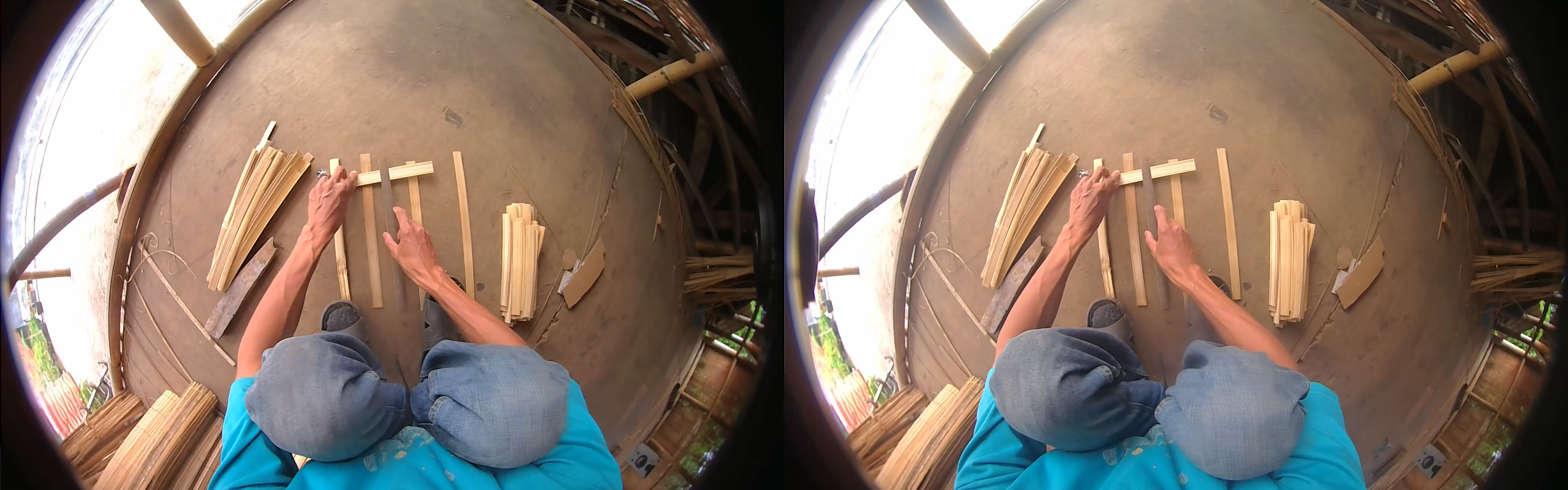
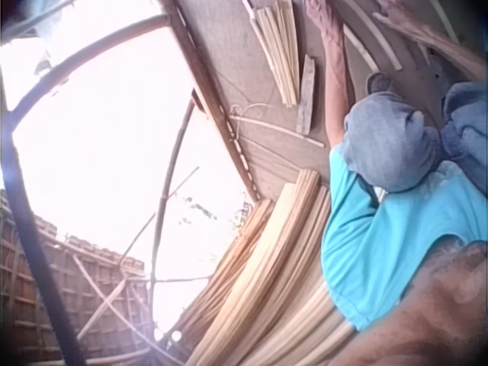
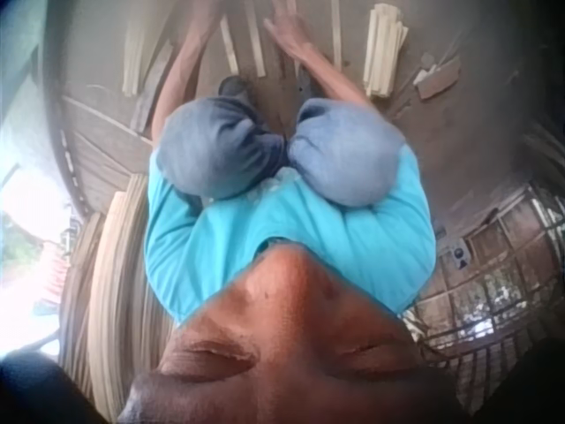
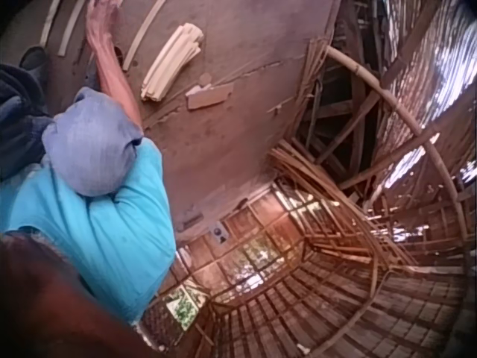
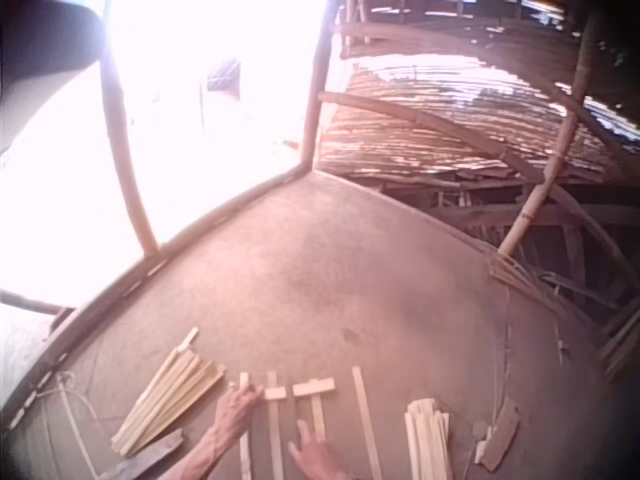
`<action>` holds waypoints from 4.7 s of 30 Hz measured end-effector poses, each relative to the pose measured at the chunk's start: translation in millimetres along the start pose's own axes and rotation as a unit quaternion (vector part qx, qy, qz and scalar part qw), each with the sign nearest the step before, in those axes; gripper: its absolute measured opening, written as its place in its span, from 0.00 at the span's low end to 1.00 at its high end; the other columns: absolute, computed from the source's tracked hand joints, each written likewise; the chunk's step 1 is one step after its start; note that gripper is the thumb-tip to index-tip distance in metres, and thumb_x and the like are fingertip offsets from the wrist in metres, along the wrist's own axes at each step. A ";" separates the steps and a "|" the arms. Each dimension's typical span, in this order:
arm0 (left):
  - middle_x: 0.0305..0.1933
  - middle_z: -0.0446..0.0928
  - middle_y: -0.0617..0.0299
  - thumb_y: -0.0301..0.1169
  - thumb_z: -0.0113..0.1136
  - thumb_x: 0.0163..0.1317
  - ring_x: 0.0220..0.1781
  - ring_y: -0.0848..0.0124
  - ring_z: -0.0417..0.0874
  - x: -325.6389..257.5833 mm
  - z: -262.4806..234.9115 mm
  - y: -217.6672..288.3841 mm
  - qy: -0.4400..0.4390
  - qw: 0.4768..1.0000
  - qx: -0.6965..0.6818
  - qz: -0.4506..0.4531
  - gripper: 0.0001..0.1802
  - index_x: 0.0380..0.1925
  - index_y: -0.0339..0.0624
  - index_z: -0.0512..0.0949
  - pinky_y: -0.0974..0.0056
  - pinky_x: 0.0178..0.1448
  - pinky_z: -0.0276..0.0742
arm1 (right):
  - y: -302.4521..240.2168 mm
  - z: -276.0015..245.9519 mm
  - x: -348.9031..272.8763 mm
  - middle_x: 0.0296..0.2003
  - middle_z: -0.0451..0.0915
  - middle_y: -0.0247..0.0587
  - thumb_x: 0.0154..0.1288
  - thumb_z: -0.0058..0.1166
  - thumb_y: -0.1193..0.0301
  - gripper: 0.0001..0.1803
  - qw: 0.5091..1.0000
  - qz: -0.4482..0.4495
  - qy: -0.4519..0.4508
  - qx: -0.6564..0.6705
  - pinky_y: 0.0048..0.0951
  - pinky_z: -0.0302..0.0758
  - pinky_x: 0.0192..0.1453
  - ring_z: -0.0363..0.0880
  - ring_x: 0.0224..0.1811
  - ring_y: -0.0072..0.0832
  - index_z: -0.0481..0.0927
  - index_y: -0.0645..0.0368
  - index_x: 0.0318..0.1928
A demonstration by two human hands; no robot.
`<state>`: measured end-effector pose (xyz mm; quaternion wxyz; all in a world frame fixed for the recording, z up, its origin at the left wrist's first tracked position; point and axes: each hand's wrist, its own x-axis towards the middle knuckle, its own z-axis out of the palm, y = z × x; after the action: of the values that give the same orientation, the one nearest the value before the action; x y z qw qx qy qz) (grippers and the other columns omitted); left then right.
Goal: The person arranges several long bamboo strips on the floor and begins weaving shorter strips across them to form a grid-like pattern. The person continues to interlace the strips by hand, building up a small woven section.
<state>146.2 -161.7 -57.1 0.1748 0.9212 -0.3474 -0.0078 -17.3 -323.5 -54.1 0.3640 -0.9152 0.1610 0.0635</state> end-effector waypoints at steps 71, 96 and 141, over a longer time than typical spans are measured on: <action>0.50 0.84 0.60 0.34 0.65 0.70 0.50 0.55 0.85 3.0 -3.9 -8.1 -0.025 0.996 -0.082 -0.034 0.12 0.51 0.54 0.90 0.52 0.53 0.82 | -16.2 47.5 -33.3 0.80 0.63 0.44 0.66 0.68 0.56 0.42 0.949 -0.254 0.013 -0.186 0.54 0.45 0.89 0.49 0.87 0.45 0.72 0.64 0.74; 0.62 0.79 0.55 0.29 0.58 0.66 0.67 0.57 0.78 -27.1 22.8 27.2 0.108 0.989 0.100 0.003 0.24 0.62 0.37 0.81 0.54 0.72 0.72 | -9.2 19.7 -1.6 0.25 0.79 0.46 0.69 0.69 0.69 0.16 0.996 -0.062 0.036 0.049 0.42 0.78 0.35 0.82 0.27 0.39 0.73 0.62 0.43; 0.58 0.83 0.61 0.39 0.75 0.62 0.67 0.58 0.78 -44.1 26.3 12.1 0.136 0.941 -0.116 -0.286 0.23 0.57 0.50 0.83 0.41 0.76 0.54 | 24.9 -36.8 86.2 0.49 0.81 0.41 0.74 0.57 0.72 0.08 0.957 -0.222 0.119 -0.145 0.44 0.83 0.57 0.81 0.53 0.43 0.83 0.58 0.50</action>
<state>101.5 -150.1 -82.6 0.3166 0.9474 -0.0386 0.0271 55.2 -387.2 -63.5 0.2106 -0.9717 -0.0150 -0.1058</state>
